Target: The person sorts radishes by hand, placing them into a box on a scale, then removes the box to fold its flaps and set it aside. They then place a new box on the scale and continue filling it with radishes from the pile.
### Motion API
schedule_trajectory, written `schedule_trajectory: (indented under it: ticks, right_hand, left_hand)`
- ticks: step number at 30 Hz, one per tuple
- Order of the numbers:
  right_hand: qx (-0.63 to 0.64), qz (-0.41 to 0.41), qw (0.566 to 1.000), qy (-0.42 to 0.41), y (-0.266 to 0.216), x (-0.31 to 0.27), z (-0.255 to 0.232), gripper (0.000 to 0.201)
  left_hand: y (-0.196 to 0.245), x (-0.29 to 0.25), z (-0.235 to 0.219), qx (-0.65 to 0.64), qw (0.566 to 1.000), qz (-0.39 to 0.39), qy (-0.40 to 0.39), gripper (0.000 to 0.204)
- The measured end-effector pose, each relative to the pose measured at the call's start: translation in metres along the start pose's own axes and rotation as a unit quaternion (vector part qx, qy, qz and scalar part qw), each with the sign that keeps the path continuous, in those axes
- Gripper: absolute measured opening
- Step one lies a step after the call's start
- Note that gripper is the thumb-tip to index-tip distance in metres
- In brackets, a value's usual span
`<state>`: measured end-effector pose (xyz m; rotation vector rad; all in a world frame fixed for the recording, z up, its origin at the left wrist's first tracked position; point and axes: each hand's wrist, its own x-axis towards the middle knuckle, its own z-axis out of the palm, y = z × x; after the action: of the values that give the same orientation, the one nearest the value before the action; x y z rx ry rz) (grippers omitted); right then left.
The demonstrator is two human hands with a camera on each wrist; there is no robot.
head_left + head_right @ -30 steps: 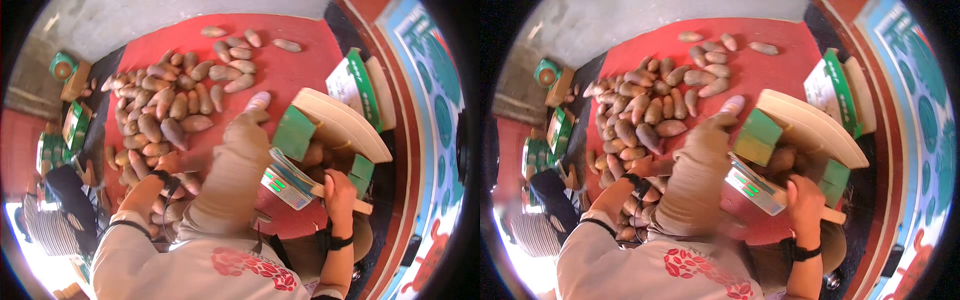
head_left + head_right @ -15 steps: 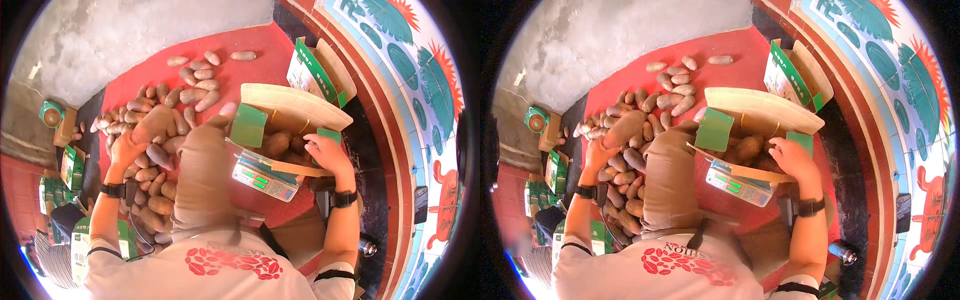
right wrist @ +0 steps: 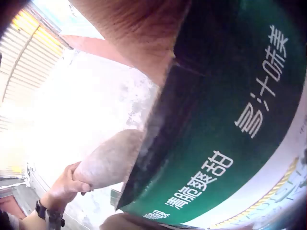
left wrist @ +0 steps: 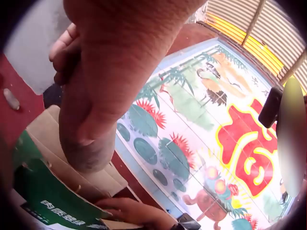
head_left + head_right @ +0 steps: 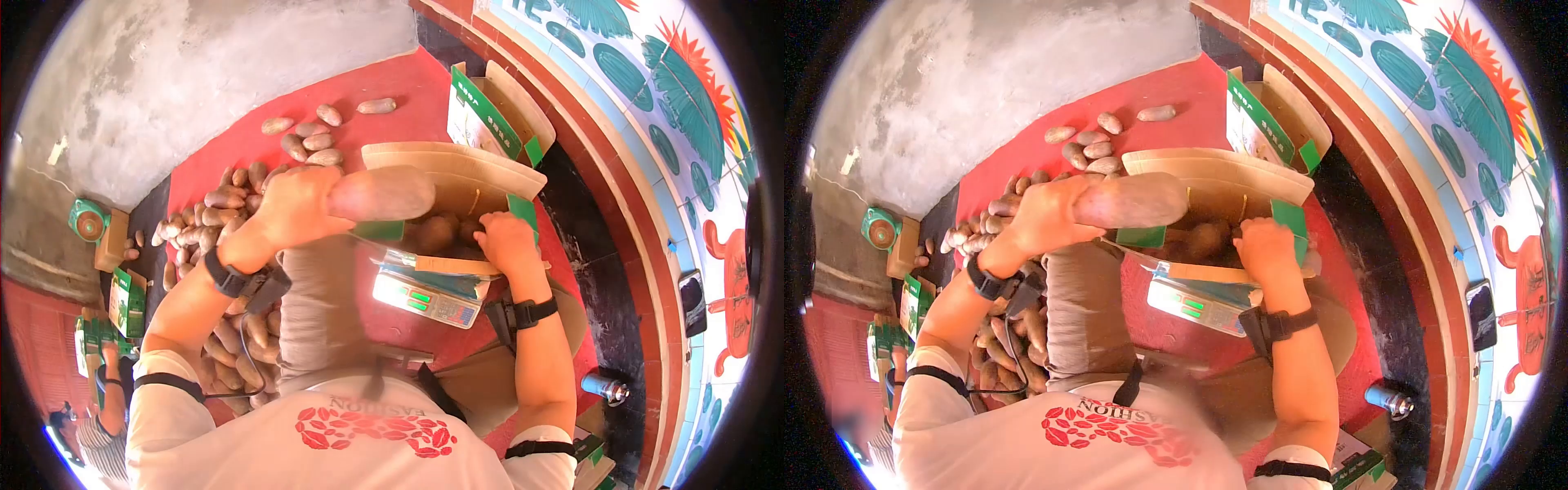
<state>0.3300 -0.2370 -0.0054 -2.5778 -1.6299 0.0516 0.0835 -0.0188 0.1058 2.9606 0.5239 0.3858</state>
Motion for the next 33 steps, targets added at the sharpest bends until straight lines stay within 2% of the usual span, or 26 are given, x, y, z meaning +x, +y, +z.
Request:
schedule_trajectory:
  ticks: [2,5,7,8,11,14,17,20,23,26,29,32,33]
  right_hand:
    - [-0.02,-0.001,0.996,0.092,0.005,-0.004,-0.008,0.024]
    - [-0.01,0.012,0.99,0.137,0.01,-0.008,-0.016,0.021]
    - [-0.008,0.015,0.99,0.139,0.009,-0.009,-0.018,0.02]
    - [-0.006,0.016,0.99,0.139,0.008,-0.01,-0.018,0.02]
    - [-0.008,0.024,0.988,0.15,0.008,-0.01,-0.018,0.02]
    - [0.005,0.021,0.987,0.158,0.008,-0.011,-0.019,0.02]
    - [0.003,0.013,0.989,0.15,0.007,-0.012,-0.018,0.02]
    - [-0.012,0.029,0.993,0.118,0.005,-0.01,-0.018,0.021]
    - [-0.025,0.003,0.992,0.127,0.004,-0.011,-0.017,0.022]
    - [-0.031,0.014,0.994,0.101,0.002,-0.01,-0.016,0.022]
    - [-0.023,0.011,0.994,0.103,0.0,-0.01,-0.012,0.022]
    - [-0.015,0.009,0.996,0.09,-0.004,-0.011,-0.011,0.021]
    - [-0.008,0.005,0.995,0.094,-0.004,-0.011,-0.009,0.021]
  left_hand:
    - [0.013,0.015,0.013,0.011,0.999,0.019,-0.031,0.042]
    - [0.039,0.038,0.03,0.018,0.995,0.038,-0.087,0.041]
    - [0.053,0.051,0.041,0.021,0.988,0.031,-0.148,0.04]
    - [0.053,0.055,0.053,0.012,0.989,0.066,-0.132,0.04]
    - [0.065,0.069,0.08,0.008,0.981,0.095,-0.171,0.041]
    - [0.077,0.08,0.091,-0.024,0.967,0.049,-0.251,0.039]
    - [0.06,0.074,0.126,-0.172,0.951,0.016,-0.255,0.039]
    - [0.04,0.061,0.137,0.063,0.949,0.132,-0.278,0.044]
    - [0.022,0.053,0.14,0.126,0.929,0.177,-0.299,0.041]
    - [0.043,0.06,0.104,0.228,0.914,0.204,-0.265,0.038]
    - [0.037,0.055,0.083,0.293,0.903,0.198,-0.246,0.04]
    - [0.03,0.042,0.056,0.357,0.897,0.147,-0.216,0.038]
    - [0.024,0.037,0.053,0.348,0.91,0.112,-0.197,0.037]
